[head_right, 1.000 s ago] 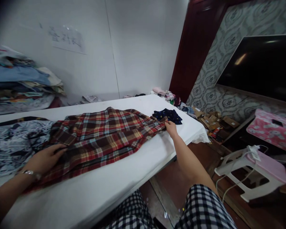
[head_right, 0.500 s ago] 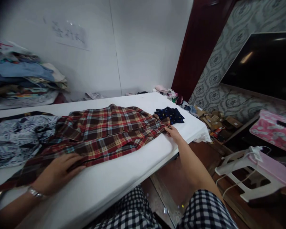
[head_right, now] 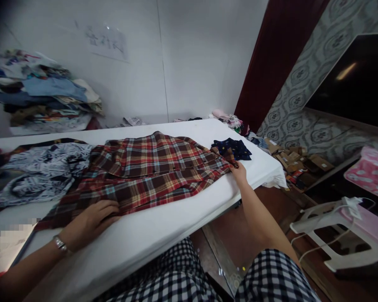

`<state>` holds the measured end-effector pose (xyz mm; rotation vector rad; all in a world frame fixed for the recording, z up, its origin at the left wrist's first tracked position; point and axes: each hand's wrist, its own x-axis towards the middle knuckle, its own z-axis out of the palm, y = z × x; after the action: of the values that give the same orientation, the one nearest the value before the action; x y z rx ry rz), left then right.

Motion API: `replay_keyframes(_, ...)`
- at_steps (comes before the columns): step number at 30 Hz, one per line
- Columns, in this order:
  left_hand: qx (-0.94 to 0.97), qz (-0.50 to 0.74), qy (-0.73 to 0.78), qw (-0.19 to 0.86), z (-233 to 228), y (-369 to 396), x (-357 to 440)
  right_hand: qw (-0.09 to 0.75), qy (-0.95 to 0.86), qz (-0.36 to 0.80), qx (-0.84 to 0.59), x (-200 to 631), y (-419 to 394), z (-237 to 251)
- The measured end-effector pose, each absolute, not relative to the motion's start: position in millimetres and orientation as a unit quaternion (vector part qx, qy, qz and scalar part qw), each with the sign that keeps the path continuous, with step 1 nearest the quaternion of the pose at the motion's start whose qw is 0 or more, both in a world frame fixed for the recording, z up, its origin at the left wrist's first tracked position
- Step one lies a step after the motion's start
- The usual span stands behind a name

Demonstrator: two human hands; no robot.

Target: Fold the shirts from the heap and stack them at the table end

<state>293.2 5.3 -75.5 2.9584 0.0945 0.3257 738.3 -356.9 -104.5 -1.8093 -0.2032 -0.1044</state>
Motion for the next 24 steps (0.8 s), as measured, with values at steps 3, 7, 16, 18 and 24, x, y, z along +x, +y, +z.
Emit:
replay_keyframes(3,0.984,0.143,0.073,0.076,-86.5,10.2,290.5,0.524,-0.162,-0.202,-0.811,722.9,-360.9,-112.2)
replay_keyframes(7,0.983,0.138,0.108,0.054,-88.7,21.6,297.9,0.444,-0.382,-0.174,-0.791,692.0,-342.7,-118.3)
replay_keyframes(16,0.98,0.133,0.13,0.072,-65.2,31.5,322.2,0.35,-0.426,-0.068,-0.832,682.0,-293.0,-111.8)
replay_keyframes(18,0.982,0.125,0.124,0.063,-68.7,28.0,324.4,0.362,-0.385,-0.077,-0.846,685.9,-288.6,-103.1)
replay_keyframes(24,0.985,0.084,0.137,0.056,-77.1,26.7,331.3,0.336,-0.408,-0.175,-0.831,659.4,-287.1,-92.5)
